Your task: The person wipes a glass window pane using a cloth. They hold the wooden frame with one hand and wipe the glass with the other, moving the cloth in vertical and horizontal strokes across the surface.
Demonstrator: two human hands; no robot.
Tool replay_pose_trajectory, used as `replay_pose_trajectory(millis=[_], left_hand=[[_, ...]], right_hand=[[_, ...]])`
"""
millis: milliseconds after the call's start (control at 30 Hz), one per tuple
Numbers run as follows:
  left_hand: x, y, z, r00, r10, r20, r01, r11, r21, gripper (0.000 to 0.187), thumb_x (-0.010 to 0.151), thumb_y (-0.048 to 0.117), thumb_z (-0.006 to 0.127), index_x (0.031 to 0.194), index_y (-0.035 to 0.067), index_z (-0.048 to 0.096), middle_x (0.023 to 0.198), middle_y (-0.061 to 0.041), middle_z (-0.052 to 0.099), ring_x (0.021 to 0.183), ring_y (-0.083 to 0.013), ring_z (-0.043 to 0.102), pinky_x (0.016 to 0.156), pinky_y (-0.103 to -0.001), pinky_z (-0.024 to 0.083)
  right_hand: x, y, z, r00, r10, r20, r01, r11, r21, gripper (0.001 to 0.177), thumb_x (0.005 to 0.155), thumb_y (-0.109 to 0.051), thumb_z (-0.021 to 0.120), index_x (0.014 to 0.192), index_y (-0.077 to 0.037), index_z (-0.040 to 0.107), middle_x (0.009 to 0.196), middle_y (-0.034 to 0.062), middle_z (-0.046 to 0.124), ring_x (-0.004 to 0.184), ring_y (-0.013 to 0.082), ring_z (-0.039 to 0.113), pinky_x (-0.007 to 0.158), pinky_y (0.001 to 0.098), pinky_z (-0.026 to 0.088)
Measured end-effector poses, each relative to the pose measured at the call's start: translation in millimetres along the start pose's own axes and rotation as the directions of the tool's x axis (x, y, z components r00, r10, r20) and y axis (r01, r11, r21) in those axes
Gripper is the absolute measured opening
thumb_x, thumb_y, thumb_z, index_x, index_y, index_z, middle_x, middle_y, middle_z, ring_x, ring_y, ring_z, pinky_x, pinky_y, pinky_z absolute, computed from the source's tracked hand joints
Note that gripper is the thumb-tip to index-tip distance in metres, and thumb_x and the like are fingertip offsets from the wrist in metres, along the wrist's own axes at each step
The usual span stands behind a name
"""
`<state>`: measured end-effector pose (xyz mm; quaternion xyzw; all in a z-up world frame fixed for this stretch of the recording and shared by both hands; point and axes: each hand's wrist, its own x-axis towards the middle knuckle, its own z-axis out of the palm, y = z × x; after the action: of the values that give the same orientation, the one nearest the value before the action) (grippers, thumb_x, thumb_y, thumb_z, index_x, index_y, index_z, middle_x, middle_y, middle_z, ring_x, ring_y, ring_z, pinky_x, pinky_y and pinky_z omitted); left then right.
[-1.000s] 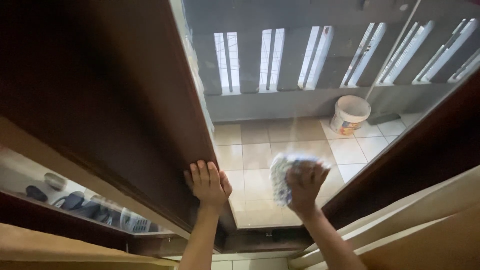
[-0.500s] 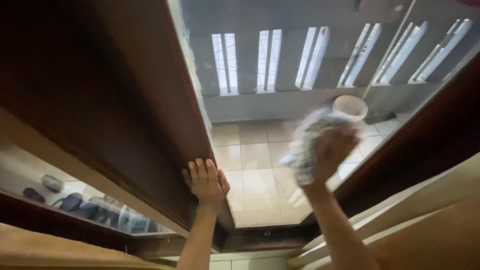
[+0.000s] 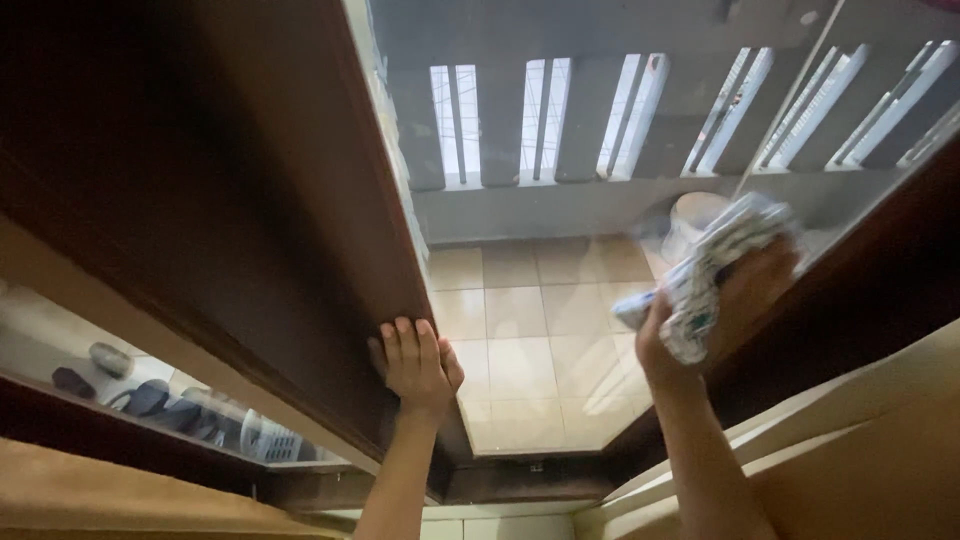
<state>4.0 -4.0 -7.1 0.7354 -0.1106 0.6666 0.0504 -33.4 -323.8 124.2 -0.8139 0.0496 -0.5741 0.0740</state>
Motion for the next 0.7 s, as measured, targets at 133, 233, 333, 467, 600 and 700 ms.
replay_pose_trajectory(millis=[133,233,333,467,600,700], left_hand=[[20.5,-2.5,-3.0,0.995,0.075,-0.065,-0.071,0.996,0.055,0.054,0.095,0.024,0.056,0.141,-0.004,0.06,0.15,-0.031,0.053,0.141,-0.0517,0.046,0.113,-0.063,0.037],[10.9,-6.4,-0.5,0.996,0.073,-0.043,-0.072,0.997,0.032,0.057,0.094,0.026,0.055,0.143,-0.002,0.058,0.151,-0.03,0.053,0.142,-0.051,0.045,0.111,-0.066,0.034],[13.1,-5.2,-1.2,0.997,0.053,-0.054,-0.051,0.998,0.035,0.055,0.093,0.023,0.056,0.141,-0.004,0.061,0.15,-0.032,0.053,0.14,-0.0531,0.046,0.111,-0.065,0.037],[10.1,-7.7,4.5,0.996,0.066,-0.055,-0.064,0.997,0.043,0.056,0.092,0.025,0.057,0.14,-0.003,0.062,0.15,-0.031,0.053,0.141,-0.0519,0.046,0.111,-0.067,0.035],[3.1,-7.8,0.6,0.997,0.069,-0.033,-0.068,0.997,0.022,0.056,0.094,0.024,0.054,0.143,-0.003,0.058,0.153,-0.03,0.05,0.144,-0.0504,0.043,0.112,-0.066,0.034],[2.5,-6.0,0.2,0.998,0.061,-0.03,-0.061,0.998,-0.003,0.054,0.096,0.024,0.052,0.142,-0.003,0.059,0.152,-0.031,0.051,0.143,-0.0511,0.044,0.112,-0.065,0.035]], right_hand=[[-14.7,-18.9,30.1,0.941,0.321,0.108,-0.333,0.936,0.112,0.108,0.095,-0.062,0.063,0.168,-0.005,0.008,0.175,0.0211,0.013,0.163,0.0465,0.013,0.137,0.0557,0.012],[-151.2,6.1,115.9,0.961,-0.25,0.12,0.274,0.922,-0.272,0.069,0.107,0.003,0.075,0.159,-0.002,0.03,0.163,0.0231,0.028,0.149,0.044,0.034,0.12,0.0725,0.037],[-134.4,-23.6,71.4,0.904,-0.386,-0.185,0.425,0.859,0.285,0.032,0.099,-0.041,0.057,0.108,-0.016,0.075,0.117,0.0101,0.072,0.13,0.0497,0.052,0.115,0.0751,0.027],[-156.5,69.8,113.7,0.945,-0.326,0.025,0.319,0.9,-0.297,0.022,0.104,-0.02,0.056,0.113,0.0,0.057,0.125,0.0249,0.057,0.12,0.0497,0.057,0.106,0.0679,0.046],[-18.5,31.0,20.1,0.994,0.011,0.11,-0.009,1.0,-0.02,0.125,0.066,-0.046,0.081,0.159,0.01,0.018,0.159,0.0397,0.028,0.144,0.0611,0.03,0.121,0.0691,0.021],[2.7,-12.5,13.5,0.991,0.013,-0.132,-0.006,0.999,0.052,0.086,0.104,-0.051,0.049,0.165,0.002,0.018,0.167,0.0261,0.024,0.154,0.0456,0.027,0.128,0.0602,0.022]])
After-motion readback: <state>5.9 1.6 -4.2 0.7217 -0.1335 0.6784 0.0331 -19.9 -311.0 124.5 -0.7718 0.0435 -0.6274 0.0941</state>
